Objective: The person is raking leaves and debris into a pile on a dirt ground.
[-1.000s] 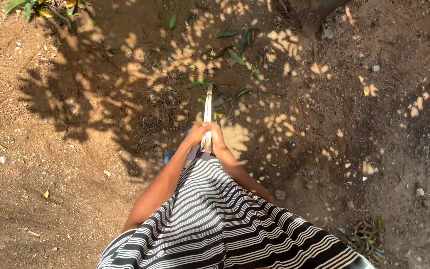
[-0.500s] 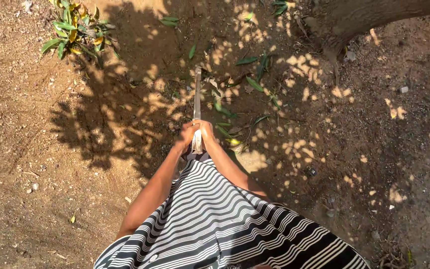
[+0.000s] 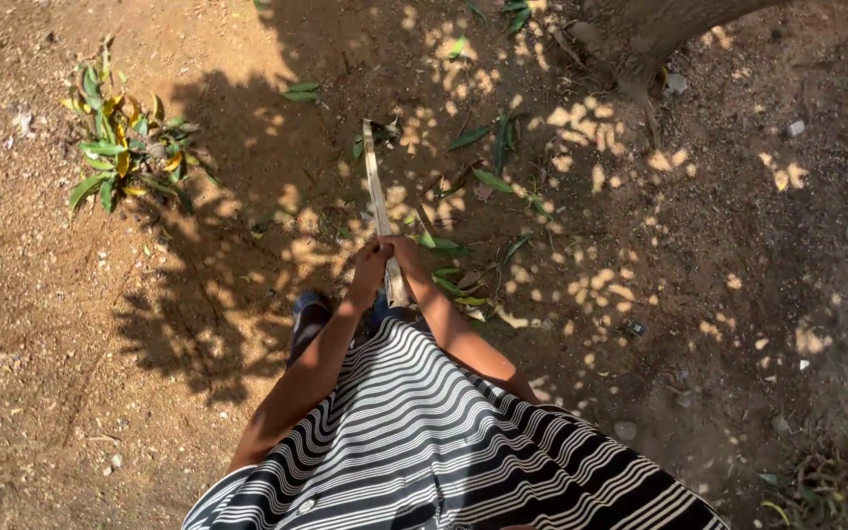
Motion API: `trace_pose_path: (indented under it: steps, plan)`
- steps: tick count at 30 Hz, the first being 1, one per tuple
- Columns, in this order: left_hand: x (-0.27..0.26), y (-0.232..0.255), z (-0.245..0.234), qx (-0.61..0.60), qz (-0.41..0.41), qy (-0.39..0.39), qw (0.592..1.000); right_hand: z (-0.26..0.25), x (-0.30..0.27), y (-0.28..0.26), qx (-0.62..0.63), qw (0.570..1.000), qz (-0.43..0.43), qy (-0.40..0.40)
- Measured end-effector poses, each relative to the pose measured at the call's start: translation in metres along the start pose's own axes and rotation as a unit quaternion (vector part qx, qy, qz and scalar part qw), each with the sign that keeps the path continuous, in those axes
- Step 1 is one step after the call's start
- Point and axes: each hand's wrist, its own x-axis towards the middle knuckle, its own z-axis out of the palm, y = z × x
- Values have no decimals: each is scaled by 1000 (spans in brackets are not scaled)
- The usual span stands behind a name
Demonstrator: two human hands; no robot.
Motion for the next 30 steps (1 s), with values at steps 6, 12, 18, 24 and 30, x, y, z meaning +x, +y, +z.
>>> trace_pose_path:
  steps: [6, 12, 18, 24, 30]
  plan:
    - [59, 25, 9, 8, 86, -60, 994, 10, -11, -64, 49, 991, 80, 95]
    - [110, 94, -1, 140, 84, -134, 977, 22, 38, -94, 122, 985, -5, 125]
    - [181, 129, -12, 122, 42, -269, 954, 31, 97, -87, 389, 913, -68, 104]
    - [219, 129, -24, 195, 30, -347, 917, 63, 84, -116, 266, 916, -45, 298]
    - [267, 105, -15, 254, 36, -388, 885, 68, 77, -148, 204, 918, -158, 300]
